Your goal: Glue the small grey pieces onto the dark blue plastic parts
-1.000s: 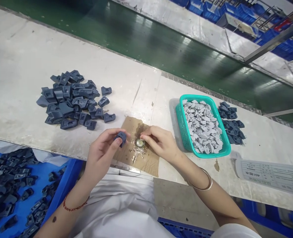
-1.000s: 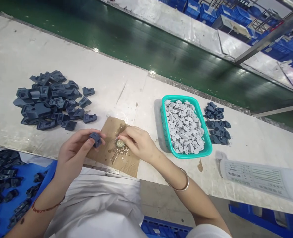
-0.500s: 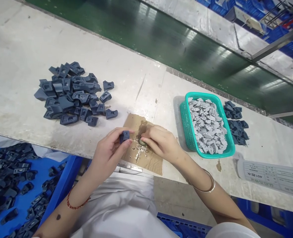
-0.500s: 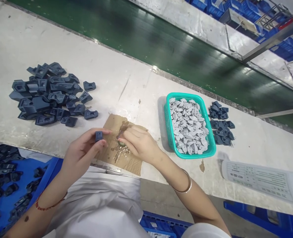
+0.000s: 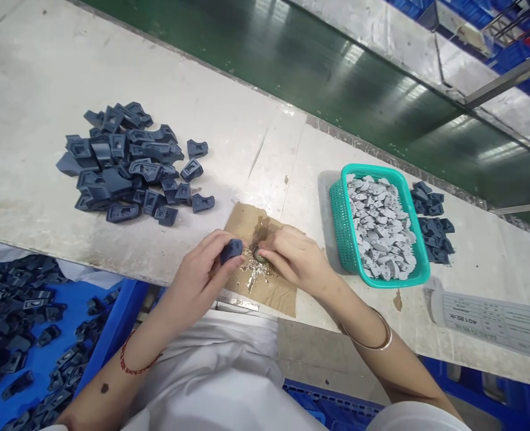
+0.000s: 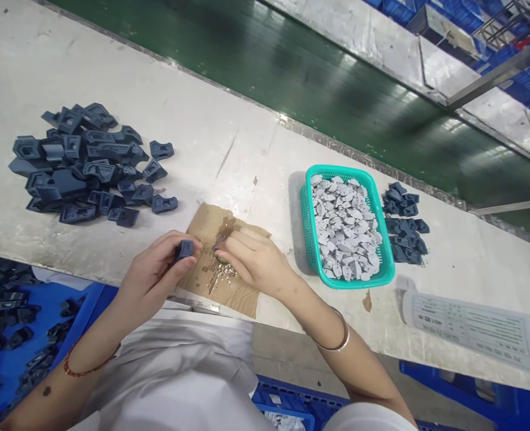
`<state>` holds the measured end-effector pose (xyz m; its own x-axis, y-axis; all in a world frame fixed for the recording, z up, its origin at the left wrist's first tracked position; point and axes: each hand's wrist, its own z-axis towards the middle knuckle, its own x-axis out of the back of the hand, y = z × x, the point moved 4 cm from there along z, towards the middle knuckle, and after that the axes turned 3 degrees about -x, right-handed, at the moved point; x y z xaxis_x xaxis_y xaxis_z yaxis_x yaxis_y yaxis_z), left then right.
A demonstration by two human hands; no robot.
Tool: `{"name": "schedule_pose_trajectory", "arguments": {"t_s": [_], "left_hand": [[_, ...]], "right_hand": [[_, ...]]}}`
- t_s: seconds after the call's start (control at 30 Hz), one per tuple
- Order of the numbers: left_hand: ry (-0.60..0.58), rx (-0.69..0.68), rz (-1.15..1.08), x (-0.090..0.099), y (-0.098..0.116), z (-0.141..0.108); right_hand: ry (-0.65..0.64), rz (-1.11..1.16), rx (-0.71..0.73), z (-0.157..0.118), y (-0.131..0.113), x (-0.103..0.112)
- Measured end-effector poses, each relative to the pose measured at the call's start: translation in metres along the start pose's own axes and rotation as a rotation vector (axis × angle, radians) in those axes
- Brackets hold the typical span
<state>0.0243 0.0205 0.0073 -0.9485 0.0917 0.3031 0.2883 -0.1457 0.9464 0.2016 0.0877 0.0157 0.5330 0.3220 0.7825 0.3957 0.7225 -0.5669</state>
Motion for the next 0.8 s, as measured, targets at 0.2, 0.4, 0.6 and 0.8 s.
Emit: {"name": "schedule_pose_trajectory", "arguments": {"t_s": [0.2, 0.4, 0.6, 0.8], "left_hand": [[-0.051, -0.004, 0.067, -0.003, 0.003, -0.001], [-0.114, -0.101, 0.206, -0.01, 0.005, -0.001], [-0.112, -0.164, 0.288, -0.012, 0.005, -0.001], [-0.113, -0.165, 0.303, -0.011, 0.007, -0.001]], "right_hand": [[0.128, 0.366, -0.328, -0.003, 0.005, 0.006], [0.269, 0.775, -0.549, -0.005, 0.001, 0.002], [0.285, 0.733, -0.43, 0.0, -0.009, -0.001], [0.299, 0.653, -0.28, 0.004, -0.012, -0.001]]}}
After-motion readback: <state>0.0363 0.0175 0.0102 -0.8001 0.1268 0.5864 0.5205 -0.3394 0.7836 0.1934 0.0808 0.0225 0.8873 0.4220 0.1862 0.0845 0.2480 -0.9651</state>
